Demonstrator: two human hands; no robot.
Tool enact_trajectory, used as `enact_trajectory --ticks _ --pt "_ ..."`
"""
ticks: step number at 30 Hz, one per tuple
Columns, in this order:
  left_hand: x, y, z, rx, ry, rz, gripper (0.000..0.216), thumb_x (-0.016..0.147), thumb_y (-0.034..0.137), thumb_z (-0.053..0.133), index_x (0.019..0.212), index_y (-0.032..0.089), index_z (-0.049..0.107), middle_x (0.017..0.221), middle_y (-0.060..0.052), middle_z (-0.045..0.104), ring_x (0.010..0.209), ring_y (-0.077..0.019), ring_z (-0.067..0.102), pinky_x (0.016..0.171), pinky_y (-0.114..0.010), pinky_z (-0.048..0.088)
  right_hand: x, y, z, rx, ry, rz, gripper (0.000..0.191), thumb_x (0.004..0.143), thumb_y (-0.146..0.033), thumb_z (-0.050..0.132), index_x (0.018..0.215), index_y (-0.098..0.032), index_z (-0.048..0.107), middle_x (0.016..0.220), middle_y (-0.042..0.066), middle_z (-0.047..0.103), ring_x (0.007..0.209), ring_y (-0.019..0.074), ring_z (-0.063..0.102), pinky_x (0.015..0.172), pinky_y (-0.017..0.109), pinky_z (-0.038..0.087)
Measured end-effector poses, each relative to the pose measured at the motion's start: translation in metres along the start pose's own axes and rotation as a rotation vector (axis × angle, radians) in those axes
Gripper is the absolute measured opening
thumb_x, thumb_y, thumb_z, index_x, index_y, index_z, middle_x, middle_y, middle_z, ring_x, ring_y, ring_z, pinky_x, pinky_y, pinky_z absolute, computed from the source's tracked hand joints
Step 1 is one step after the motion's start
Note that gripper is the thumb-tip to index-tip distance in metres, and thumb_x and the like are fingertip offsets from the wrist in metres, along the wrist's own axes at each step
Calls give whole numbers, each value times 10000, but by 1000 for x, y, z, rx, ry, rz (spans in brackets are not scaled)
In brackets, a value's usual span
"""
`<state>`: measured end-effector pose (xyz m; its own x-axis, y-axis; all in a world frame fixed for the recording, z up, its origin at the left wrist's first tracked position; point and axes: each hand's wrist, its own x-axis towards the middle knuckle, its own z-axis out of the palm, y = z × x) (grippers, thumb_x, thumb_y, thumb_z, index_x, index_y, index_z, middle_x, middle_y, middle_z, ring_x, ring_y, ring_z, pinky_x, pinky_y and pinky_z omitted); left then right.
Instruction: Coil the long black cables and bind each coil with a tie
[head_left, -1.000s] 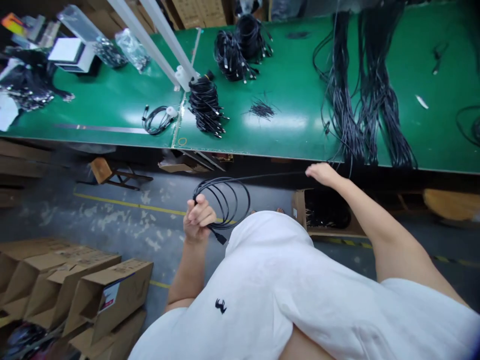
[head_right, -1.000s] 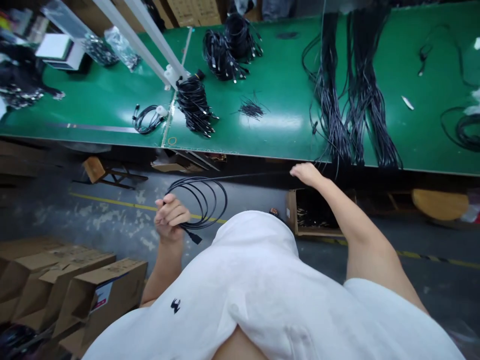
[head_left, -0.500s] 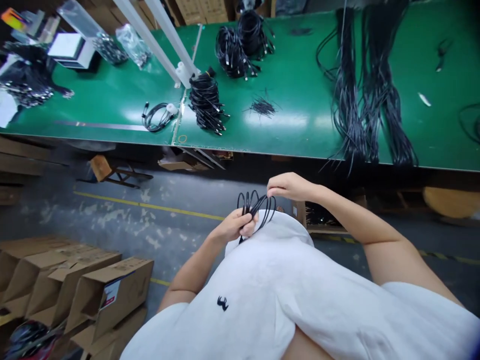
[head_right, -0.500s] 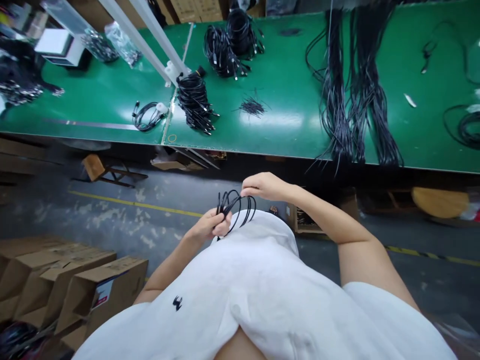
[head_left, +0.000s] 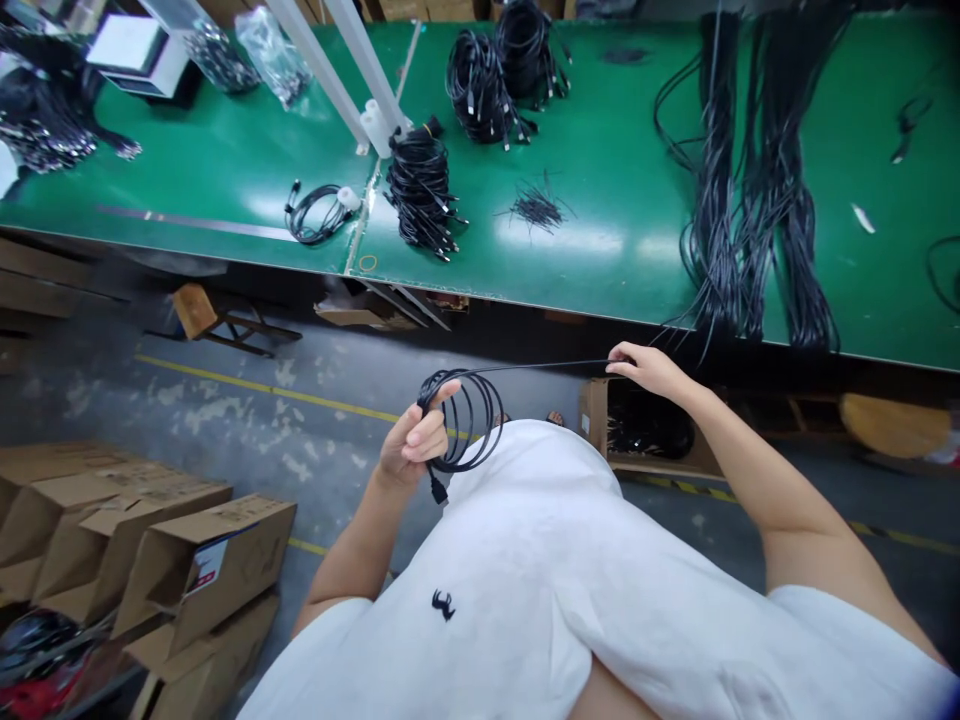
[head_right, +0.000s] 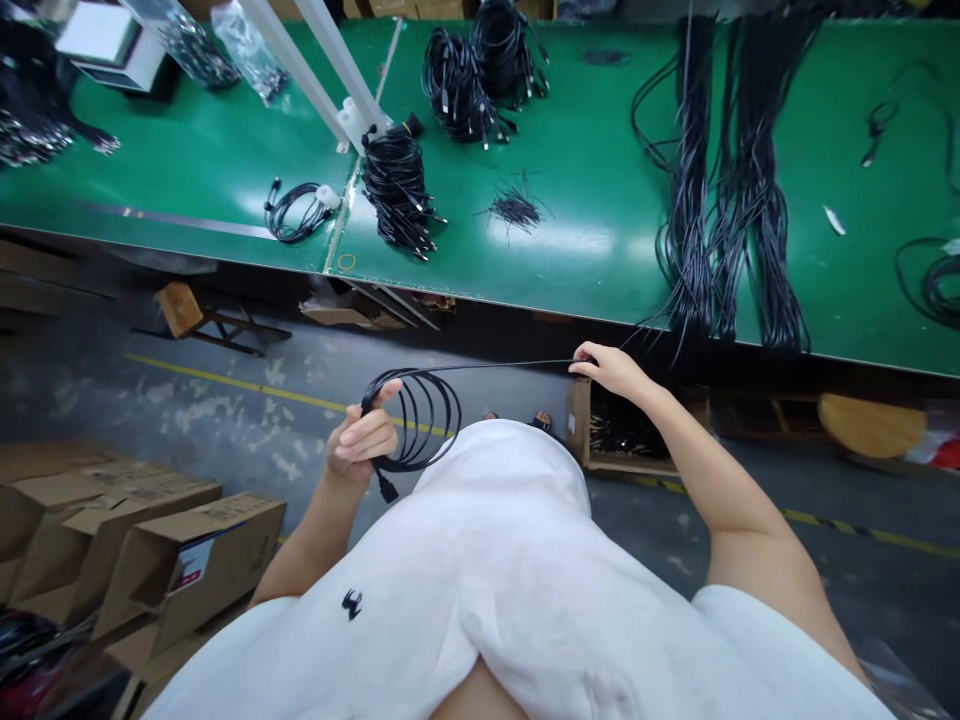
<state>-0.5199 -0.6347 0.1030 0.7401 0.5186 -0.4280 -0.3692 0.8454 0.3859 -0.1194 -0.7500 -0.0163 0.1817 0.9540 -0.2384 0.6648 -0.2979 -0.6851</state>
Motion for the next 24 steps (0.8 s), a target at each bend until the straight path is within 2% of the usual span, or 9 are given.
enact_trajectory --ticks 5,8,11,13,16,18,20,22,24 --pt "-4 -1 -3 7 14 -77 438 931 211 551 1366 175 513 422 120 309 263 -18 198 280 -117 169 -9 18 -15 -116 82 -4 393 822 -584 534 887 -213 649 913 64 696 792 216 622 720 334 459" --pt "0 1 -3 -91 113 60 342 992 236 440 1301 146 557 413 117 309 265 -13 246 300 -102 209 -16 26 -14 -136 40 -40 430 865 -560 462 985 -202 668 990 92 707 878 240 650 791 356 490" --pt "4 4 -4 -185 239 118 346 1023 251 355 1270 124 563 480 86 412 343 -1 399 368 -69 303 -25 29 -12 -229 48 -30 444 914 -492 385 1077 -192 669 1085 108 704 1003 265 650 861 375 494" --pt "3 5 -4 -171 284 64 360 1021 229 356 1335 154 516 545 70 463 410 -2 465 418 -66 348 -28 29 -15 -343 93 2 450 932 -471 365 1117 -191 666 1126 113 694 1028 280 644 838 379 497" --pt "-3 5 -1 -67 253 17 436 976 195 467 1411 226 450 560 82 428 395 -6 413 403 -88 312 -27 25 -25 -479 125 17 443 955 -446 348 1132 -191 663 1117 115 692 1001 277 648 754 351 488" --pt "-4 4 1 13 213 33 504 908 167 577 1394 243 470 559 90 407 390 -7 375 400 -100 293 -27 15 -28 -569 98 -5 414 961 -425 363 1111 -184 665 1078 119 697 940 266 656 693 329 461" --pt "-1 2 3 98 190 53 507 819 120 668 1304 211 552 571 87 432 412 -5 382 421 -103 311 -30 -4 -24 -679 7 -69 374 957 -415 400 1011 -173 680 965 125 702 819 247 656 630 313 414" --pt "8 -1 2 193 192 57 379 752 106 722 1119 150 642 573 73 474 428 -8 403 431 -112 329 -37 -33 -14 -740 -146 -208 331 943 -403 458 860 -166 673 816 111 679 687 212 625 588 302 362" --pt "18 -8 -3 303 200 30 248 728 163 760 951 112 662 604 30 557 476 -37 490 457 -137 377 -47 -70 0 -704 -313 -421 287 932 -353 503 760 -168 640 736 86 644 627 175 588 582 297 327"
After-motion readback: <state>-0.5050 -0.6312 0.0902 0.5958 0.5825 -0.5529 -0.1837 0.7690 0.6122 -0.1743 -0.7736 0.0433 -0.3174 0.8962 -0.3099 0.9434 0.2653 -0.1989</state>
